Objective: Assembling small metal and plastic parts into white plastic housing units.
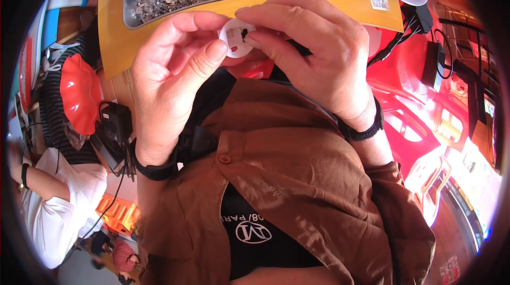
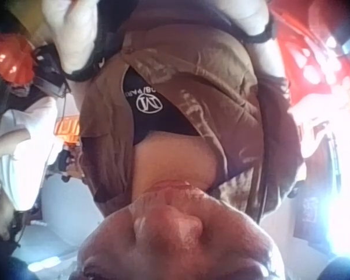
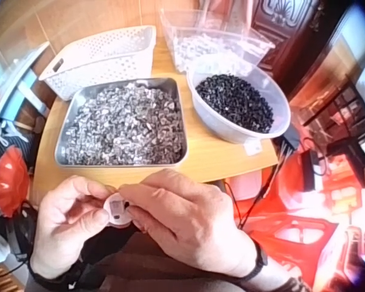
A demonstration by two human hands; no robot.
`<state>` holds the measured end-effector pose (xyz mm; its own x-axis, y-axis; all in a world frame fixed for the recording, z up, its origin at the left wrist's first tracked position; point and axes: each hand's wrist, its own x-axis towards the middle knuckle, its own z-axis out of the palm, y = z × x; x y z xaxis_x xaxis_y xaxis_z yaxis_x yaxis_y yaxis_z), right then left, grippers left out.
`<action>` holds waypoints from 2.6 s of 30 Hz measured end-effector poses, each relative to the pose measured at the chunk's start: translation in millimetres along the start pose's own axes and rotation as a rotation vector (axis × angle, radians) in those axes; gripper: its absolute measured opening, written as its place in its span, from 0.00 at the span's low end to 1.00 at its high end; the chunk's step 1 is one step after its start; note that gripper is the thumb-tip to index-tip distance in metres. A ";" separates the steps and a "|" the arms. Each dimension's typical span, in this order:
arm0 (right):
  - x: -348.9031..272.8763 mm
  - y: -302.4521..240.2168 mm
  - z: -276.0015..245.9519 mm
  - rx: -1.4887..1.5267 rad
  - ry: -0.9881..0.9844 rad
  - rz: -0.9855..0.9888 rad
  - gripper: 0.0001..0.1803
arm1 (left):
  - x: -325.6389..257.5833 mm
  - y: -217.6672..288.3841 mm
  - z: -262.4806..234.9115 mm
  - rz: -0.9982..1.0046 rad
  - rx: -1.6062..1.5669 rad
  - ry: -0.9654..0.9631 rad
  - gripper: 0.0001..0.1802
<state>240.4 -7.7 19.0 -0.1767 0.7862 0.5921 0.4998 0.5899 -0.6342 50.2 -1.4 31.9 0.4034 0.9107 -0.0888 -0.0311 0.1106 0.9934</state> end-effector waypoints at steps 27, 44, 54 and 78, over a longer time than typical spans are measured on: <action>49.9 -19.4 -5.0 0.531 -0.254 0.698 0.05 | 13.9 9.6 -27.5 0.029 -0.273 0.001 0.09; 94.9 3.6 -3.0 0.279 -0.398 0.484 0.05 | 45.9 9.0 -44.3 0.002 -0.417 -0.034 0.14; 227.4 105.3 -112.4 0.586 0.255 0.578 0.16 | 40.7 3.2 -74.8 0.072 -0.468 0.039 0.09; 283.1 204.5 96.4 -0.336 -1.104 0.061 0.28 | 38.2 -14.4 -111.9 -0.029 -0.495 -0.025 0.09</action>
<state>210.8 353.2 8.9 -0.7066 0.6422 -0.2971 0.7042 0.5972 -0.3839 -36.3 76.4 6.0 0.4325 0.8951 -0.1081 -0.4472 0.3171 0.8363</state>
